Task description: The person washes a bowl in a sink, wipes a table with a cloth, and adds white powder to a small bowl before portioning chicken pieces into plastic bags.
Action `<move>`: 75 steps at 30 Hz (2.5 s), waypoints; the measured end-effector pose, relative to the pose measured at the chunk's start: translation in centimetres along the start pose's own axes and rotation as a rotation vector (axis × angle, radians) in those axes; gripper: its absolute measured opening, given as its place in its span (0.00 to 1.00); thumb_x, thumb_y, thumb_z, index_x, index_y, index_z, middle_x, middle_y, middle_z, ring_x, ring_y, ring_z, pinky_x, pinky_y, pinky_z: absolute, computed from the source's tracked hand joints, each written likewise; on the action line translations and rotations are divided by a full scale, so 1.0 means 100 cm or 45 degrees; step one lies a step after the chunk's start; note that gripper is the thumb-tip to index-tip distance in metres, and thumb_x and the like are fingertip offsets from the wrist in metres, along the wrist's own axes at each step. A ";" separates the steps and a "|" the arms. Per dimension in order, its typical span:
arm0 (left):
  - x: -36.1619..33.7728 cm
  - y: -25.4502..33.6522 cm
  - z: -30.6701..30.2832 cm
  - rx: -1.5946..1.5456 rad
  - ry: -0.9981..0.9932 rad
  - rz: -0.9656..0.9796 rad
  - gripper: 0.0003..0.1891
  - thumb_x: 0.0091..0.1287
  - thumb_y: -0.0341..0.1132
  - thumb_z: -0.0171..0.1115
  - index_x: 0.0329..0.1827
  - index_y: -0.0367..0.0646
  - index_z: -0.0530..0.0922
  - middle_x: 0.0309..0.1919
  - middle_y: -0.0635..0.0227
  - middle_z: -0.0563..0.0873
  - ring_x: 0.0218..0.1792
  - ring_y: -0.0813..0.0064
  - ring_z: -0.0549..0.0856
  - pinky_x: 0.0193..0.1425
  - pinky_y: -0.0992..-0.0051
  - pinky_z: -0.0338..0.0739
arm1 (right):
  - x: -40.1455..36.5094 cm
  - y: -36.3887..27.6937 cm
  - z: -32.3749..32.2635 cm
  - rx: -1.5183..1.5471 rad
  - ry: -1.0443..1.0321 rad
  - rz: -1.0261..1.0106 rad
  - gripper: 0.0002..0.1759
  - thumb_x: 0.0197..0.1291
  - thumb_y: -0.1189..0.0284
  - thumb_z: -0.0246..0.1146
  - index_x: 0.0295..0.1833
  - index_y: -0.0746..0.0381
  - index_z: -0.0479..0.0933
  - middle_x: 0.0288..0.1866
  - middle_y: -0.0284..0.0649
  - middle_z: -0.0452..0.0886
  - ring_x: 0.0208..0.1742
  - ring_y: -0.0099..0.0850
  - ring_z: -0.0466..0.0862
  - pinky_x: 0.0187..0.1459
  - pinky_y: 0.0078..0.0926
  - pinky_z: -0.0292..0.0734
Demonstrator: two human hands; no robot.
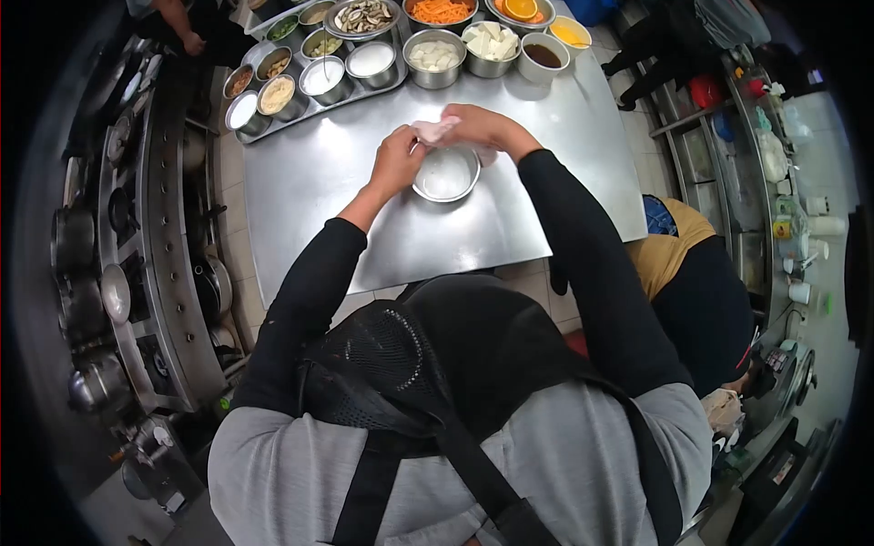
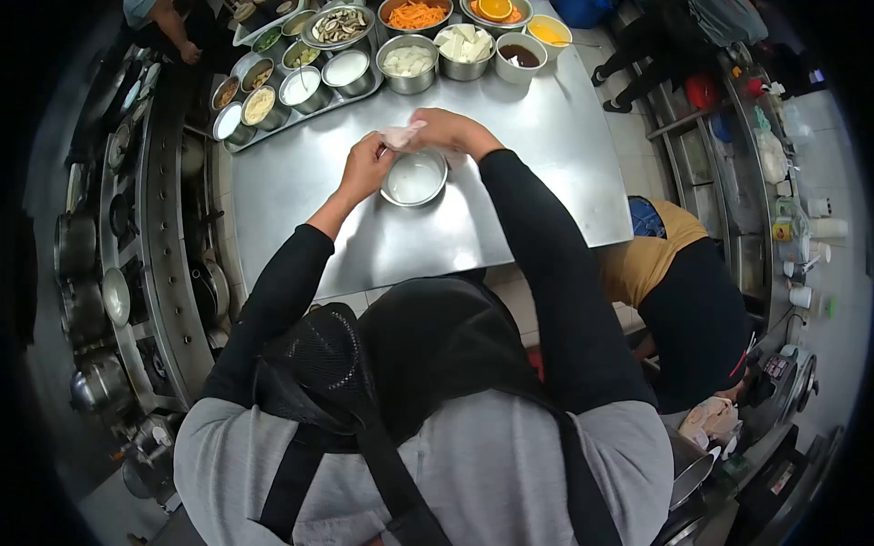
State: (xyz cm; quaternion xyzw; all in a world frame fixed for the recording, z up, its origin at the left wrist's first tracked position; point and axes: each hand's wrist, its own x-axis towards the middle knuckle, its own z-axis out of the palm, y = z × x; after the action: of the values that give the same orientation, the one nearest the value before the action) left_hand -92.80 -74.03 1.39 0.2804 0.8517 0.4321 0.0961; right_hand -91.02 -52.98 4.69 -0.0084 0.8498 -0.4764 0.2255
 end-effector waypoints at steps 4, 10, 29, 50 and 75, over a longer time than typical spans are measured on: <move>-0.010 0.005 0.029 -0.227 0.229 -0.143 0.09 0.66 0.32 0.62 0.45 0.37 0.80 0.28 0.57 0.82 0.30 0.62 0.82 0.38 0.66 0.75 | -0.062 0.038 0.047 0.389 0.685 0.312 0.26 0.54 0.64 0.69 0.51 0.73 0.74 0.45 0.47 0.81 0.45 0.34 0.82 0.46 0.32 0.77; -0.051 -0.047 0.077 -0.304 0.312 -0.215 0.22 0.68 0.39 0.64 0.58 0.33 0.71 0.45 0.57 0.82 0.42 0.66 0.81 0.49 0.67 0.76 | -0.098 0.054 0.130 1.277 0.964 0.392 0.19 0.60 0.72 0.63 0.55 0.68 0.71 0.47 0.50 0.81 0.46 0.38 0.82 0.45 0.34 0.79; -0.091 0.159 0.152 -0.521 -1.359 -0.206 0.34 0.60 0.18 0.47 0.74 0.44 0.64 0.45 0.58 0.84 0.32 0.69 0.86 0.28 0.73 0.83 | -0.312 0.062 0.229 1.224 2.135 0.521 0.37 0.55 0.62 0.68 0.57 0.81 0.63 0.47 0.58 0.81 0.51 0.40 0.83 0.49 0.34 0.78; -0.364 0.344 0.311 -0.913 -2.164 0.372 0.35 0.62 0.16 0.50 0.75 0.42 0.60 0.43 0.59 0.86 0.32 0.74 0.88 0.33 0.77 0.88 | -0.543 0.054 0.392 2.747 2.755 -1.248 0.24 0.74 0.56 0.43 0.65 0.60 0.69 0.59 0.47 0.78 0.56 0.48 0.80 0.56 0.49 0.80; -0.596 0.504 0.381 -0.712 -2.781 0.286 0.33 0.64 0.19 0.57 0.75 0.45 0.63 0.41 0.61 0.83 0.37 0.74 0.85 0.39 0.70 0.88 | -1.025 0.010 0.678 0.455 1.861 2.415 0.25 0.49 0.66 0.72 0.55 0.59 0.80 0.49 0.46 0.84 0.52 0.42 0.83 0.53 0.36 0.78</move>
State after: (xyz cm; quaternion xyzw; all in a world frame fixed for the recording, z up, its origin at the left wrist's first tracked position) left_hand -8.31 -57.80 13.39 0.5512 0.1557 0.1374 0.8081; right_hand 27.73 -83.65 12.22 0.9204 0.3673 -0.1247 -0.0502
